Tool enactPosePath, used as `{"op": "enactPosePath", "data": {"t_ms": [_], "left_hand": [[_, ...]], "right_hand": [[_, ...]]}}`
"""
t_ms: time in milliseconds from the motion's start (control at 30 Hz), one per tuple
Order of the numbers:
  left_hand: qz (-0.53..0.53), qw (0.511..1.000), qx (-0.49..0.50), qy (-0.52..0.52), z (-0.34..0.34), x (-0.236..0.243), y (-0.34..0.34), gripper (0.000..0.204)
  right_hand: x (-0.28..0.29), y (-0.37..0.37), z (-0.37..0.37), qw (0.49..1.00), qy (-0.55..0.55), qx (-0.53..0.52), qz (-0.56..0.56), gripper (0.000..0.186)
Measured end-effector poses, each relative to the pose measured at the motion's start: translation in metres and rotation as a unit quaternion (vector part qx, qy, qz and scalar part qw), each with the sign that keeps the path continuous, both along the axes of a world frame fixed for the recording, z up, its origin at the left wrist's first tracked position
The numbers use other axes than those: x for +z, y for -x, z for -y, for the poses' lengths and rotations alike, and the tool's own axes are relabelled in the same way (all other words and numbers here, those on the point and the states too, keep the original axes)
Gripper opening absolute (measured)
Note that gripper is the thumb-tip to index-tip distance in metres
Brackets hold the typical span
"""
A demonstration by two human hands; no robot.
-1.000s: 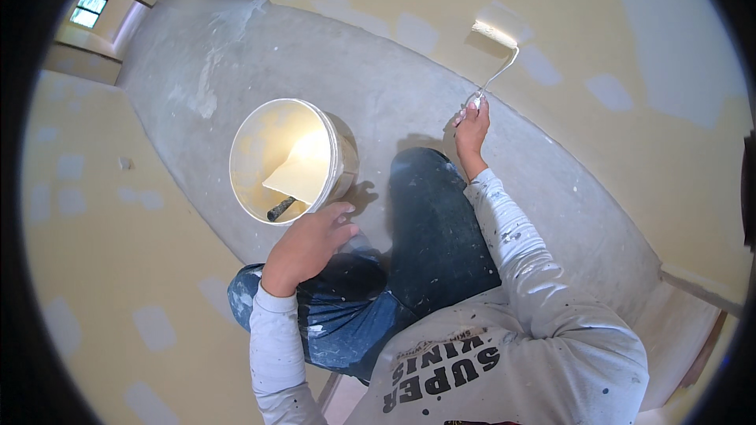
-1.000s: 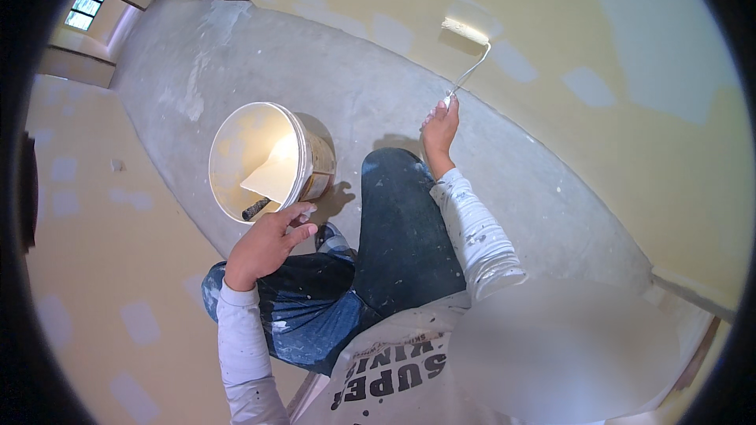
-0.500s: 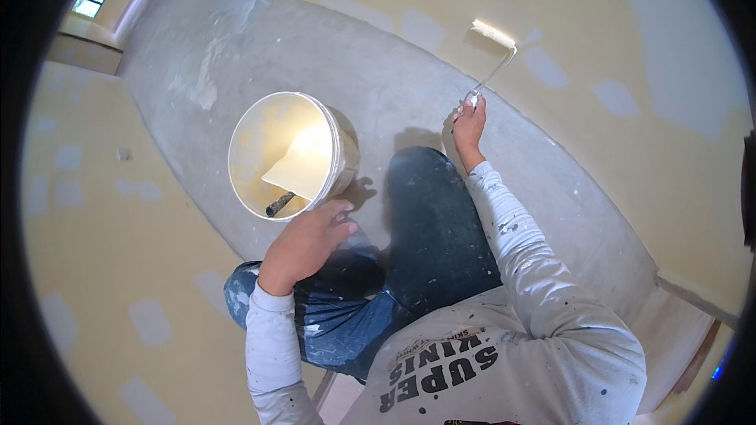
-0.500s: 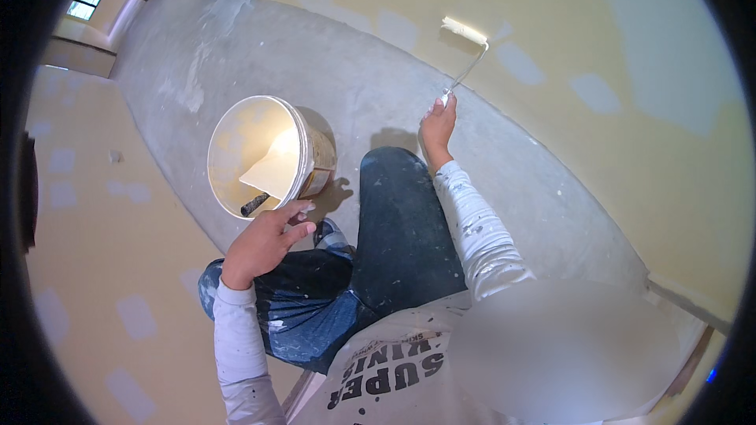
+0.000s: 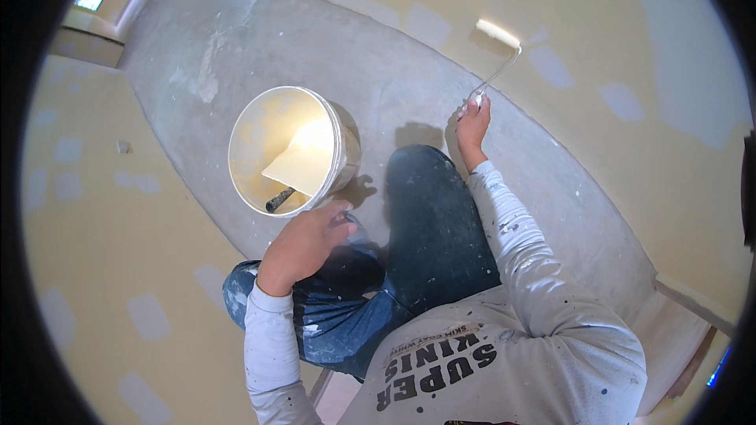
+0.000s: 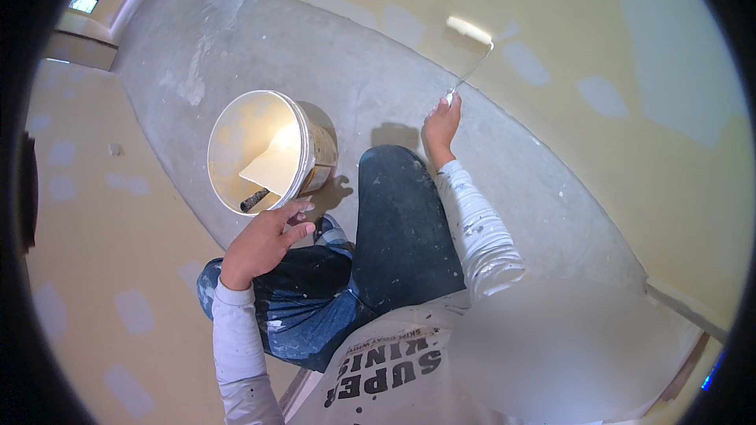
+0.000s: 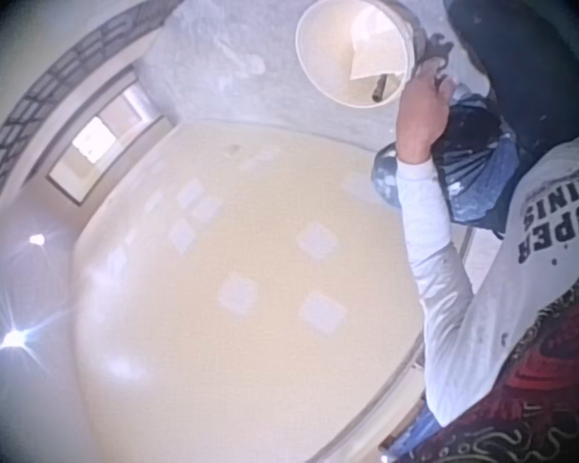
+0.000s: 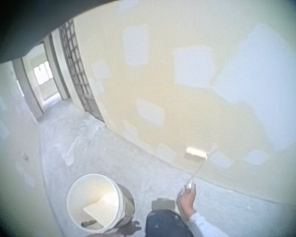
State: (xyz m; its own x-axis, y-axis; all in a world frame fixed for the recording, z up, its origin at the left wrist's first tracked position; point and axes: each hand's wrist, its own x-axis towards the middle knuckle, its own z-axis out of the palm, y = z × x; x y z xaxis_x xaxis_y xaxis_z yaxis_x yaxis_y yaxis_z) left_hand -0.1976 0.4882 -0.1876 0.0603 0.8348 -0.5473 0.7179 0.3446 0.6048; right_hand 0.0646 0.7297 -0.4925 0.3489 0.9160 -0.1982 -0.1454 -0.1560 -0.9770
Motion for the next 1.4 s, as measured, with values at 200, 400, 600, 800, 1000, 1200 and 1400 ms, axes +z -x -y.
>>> {"op": "enactPosePath", "data": {"t_ms": [200,400,600,800,1000,1200,1400], "left_hand": [[0.000,1.000,0.009,0.003,0.002,0.001,-0.002,0.047],[-0.001,1.000,0.011,0.003,0.005,-0.002,0.002,0.047],[0.003,1.000,0.008,0.009,0.000,-0.001,0.000,0.047],[0.002,1.000,0.018,0.017,0.006,0.000,-0.001,0.047],[-0.009,1.000,-0.002,0.004,-0.002,0.003,-0.004,0.046],[0.003,1.000,0.015,0.005,0.001,0.003,-0.007,0.044],[-0.008,1.000,0.013,0.013,-0.002,0.008,-0.009,0.045]], "right_hand": [[0.027,-0.001,-0.006,0.996,-0.084,0.010,-0.030,0.035],[0.025,-0.010,-0.006,0.998,-0.066,0.011,-0.021,0.034],[-0.012,-0.030,0.013,1.000,-0.016,-0.010,0.000,0.032],[0.044,-0.038,-0.002,0.993,-0.108,-0.001,0.056,0.035],[-0.006,-0.055,0.015,0.999,-0.028,-0.003,0.024,0.033],[0.019,-0.057,0.014,0.994,-0.086,-0.017,0.060,0.033],[0.024,-0.071,0.006,0.994,-0.096,-0.011,0.052,0.034]]}}
